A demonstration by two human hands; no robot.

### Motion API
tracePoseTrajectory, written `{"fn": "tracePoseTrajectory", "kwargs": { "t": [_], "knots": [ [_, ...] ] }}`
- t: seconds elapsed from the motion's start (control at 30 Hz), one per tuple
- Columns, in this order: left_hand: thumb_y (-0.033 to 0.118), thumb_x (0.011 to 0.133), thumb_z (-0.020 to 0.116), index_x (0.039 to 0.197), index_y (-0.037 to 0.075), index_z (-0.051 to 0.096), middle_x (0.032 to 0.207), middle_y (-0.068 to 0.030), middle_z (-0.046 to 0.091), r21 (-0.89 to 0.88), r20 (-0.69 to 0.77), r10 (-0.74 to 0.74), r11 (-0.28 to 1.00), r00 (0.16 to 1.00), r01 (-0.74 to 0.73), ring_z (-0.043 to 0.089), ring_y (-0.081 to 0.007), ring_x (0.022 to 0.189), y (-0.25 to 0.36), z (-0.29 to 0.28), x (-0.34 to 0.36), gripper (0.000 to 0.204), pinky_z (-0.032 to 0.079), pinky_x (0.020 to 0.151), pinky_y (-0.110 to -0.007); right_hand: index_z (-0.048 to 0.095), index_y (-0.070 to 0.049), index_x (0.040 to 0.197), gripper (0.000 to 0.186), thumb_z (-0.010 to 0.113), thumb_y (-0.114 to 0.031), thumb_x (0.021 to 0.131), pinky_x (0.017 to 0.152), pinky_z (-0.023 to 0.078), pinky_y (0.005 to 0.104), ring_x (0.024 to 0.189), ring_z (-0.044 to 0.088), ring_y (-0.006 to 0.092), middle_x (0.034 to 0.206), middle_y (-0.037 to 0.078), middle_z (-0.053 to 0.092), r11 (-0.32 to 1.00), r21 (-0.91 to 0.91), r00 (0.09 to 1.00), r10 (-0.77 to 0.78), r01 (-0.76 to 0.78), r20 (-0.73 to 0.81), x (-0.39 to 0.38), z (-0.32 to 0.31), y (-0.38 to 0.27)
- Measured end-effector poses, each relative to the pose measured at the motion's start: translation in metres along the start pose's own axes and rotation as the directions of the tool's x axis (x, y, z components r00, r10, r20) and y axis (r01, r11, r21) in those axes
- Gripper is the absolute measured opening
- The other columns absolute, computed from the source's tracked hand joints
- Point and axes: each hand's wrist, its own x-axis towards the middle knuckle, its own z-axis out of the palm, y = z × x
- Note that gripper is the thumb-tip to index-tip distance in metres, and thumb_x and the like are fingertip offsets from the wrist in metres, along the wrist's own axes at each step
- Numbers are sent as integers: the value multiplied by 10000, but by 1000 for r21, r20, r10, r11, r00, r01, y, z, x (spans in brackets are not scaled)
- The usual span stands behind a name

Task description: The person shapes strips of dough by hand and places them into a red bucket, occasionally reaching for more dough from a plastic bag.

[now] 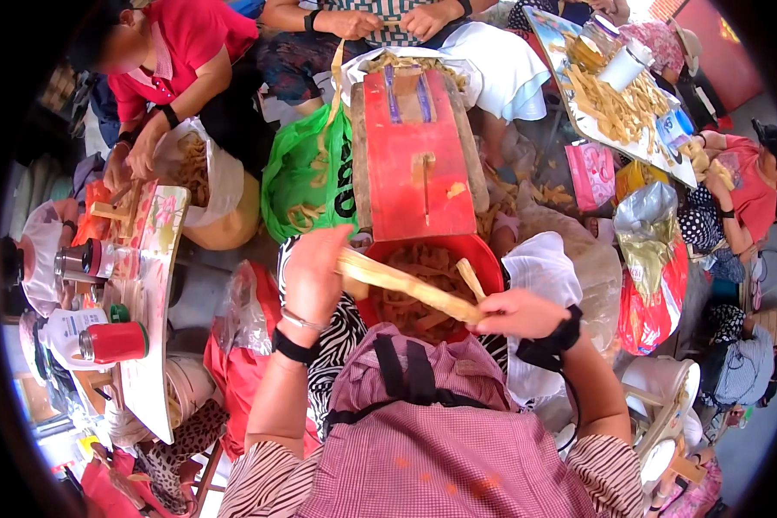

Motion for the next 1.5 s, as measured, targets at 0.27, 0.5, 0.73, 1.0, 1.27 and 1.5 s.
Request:
{"fn": "tracePoseTrajectory", "kwargs": {
  "t": [0.27, 0.5, 0.73, 1.0, 1.27, 1.5],
  "knots": [
    [79, 678, 548, 994, 48, 570, 933, -104, 570, -92, 110, 239, 969, 965, -230, 547, -283, 875, 29, 25, -1, 318, 435, 777, -354, 549, -30, 987, 223, 522, -212, 861, 523, 415, 176, 646, 525, 47, 761, 15, 572, 854, 520, 999, -43, 34, 6, 43, 31, -21],
    [41, 699, 539, 1033, 56, 530, 782, -84, 561, -157, 312, 139, 983, 940, -93, 559, -268, 737, 25, 31, -16, 334, 449, 653, -368, 573, -34, 957, 181, 511, -184, 878, 471, 386, 179, 548, 501, 60, 712, 0, 570, 741, 670, 996, -24, -43, 90, 35, 38, -15],
    [294, 908, 416, 894, 58, 554, 592, -48, 594, -295, 942, -6, 461, 336, 837, 572, -147, 495, 62, 37, -22, 274, 438, 451, -260, 546, -17, 1087, 266, 529, -132, 848, 543, 414, 192, 685, 541, 82, 897, 56, 601, 692, 674, 952, -66, 259, -298, 47, 31, -5],
    [165, 874, 492, 1031, 55, 534, 836, 10, 573, -617, 719, -230, 222, 656, 755, 510, -28, 696, 46, 41, -22, 196, 412, 582, -163, 540, -55, 1030, 221, 517, -201, 865, 533, 458, 247, 621, 547, 114, 801, 52, 604, 764, 628, 950, 70, 145, -305, 44, 44, 3],
    [85, 717, 556, 883, 29, 532, 999, -123, 569, -487, 412, -32, 837, 911, 250, 571, -315, 790, 46, 59, -37, 177, 475, 677, -352, 541, -41, 1054, 240, 486, -211, 895, 405, 345, 185, 454, 444, 67, 735, 33, 574, 407, 901, 948, 200, 151, -249, 50, 60, 35],
    [128, 761, 540, 896, 32, 510, 915, -135, 549, -569, 610, 89, 741, 788, 357, 555, -330, 823, 51, 59, -34, 169, 456, 701, -371, 453, -52, 1175, 419, 580, -261, 834, 444, 370, 198, 506, 453, 66, 784, 37, 552, 465, 885, 996, 79, 5, -47, 54, 67, 38]
  ]
}}
